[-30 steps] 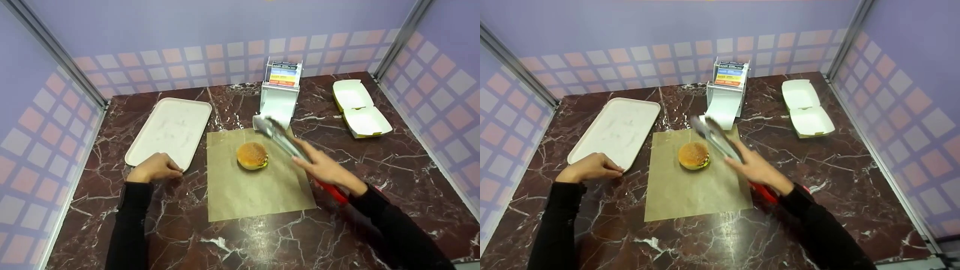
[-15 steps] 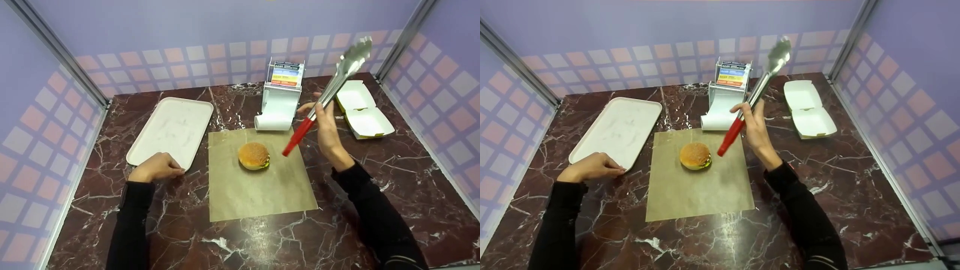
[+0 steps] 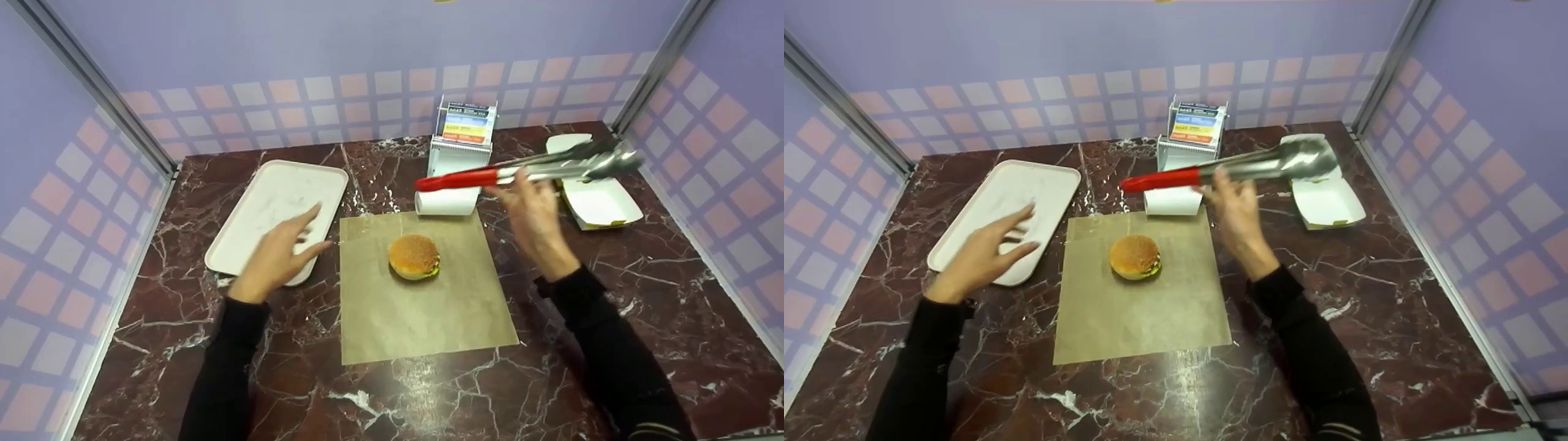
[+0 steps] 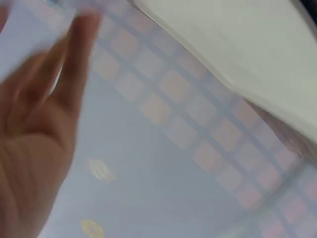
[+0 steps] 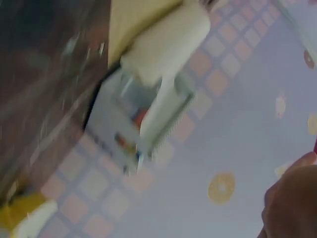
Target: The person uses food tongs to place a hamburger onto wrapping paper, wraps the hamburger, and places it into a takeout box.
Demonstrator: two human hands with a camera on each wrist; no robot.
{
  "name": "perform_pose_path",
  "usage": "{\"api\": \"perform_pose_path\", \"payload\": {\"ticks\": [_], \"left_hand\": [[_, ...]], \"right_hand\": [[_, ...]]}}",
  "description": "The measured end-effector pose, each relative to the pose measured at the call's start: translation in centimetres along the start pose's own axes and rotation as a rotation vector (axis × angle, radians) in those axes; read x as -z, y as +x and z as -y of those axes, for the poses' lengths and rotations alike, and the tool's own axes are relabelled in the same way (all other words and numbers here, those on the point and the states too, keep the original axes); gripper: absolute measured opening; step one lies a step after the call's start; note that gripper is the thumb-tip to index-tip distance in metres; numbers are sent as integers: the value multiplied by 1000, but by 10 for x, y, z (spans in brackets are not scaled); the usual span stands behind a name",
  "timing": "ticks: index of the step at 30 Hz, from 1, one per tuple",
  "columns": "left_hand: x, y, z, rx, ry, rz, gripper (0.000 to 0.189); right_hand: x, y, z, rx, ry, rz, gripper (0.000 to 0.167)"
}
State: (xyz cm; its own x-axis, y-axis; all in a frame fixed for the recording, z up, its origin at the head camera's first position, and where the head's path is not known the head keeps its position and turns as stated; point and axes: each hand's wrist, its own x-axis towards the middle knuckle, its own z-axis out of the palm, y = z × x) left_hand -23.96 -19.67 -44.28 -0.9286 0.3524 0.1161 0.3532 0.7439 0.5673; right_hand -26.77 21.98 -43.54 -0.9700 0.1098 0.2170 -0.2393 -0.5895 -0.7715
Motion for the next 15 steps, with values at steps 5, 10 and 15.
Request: {"api": "perform_pose_path", "payload": {"ticks": [5,10,15], "left_hand": [[-36,15,-40,-161,-100,-76,82],[-62,12,-59,-321,-18,-114,52],[-65,9,-62,-376,7,-113,25]], "right_hand": [[-13,-25,-36,-200,-221,117,32],[-26,-43,-64,-214,-261,355,30],[-30,-47,-71,-137,-205,445,31]]}}
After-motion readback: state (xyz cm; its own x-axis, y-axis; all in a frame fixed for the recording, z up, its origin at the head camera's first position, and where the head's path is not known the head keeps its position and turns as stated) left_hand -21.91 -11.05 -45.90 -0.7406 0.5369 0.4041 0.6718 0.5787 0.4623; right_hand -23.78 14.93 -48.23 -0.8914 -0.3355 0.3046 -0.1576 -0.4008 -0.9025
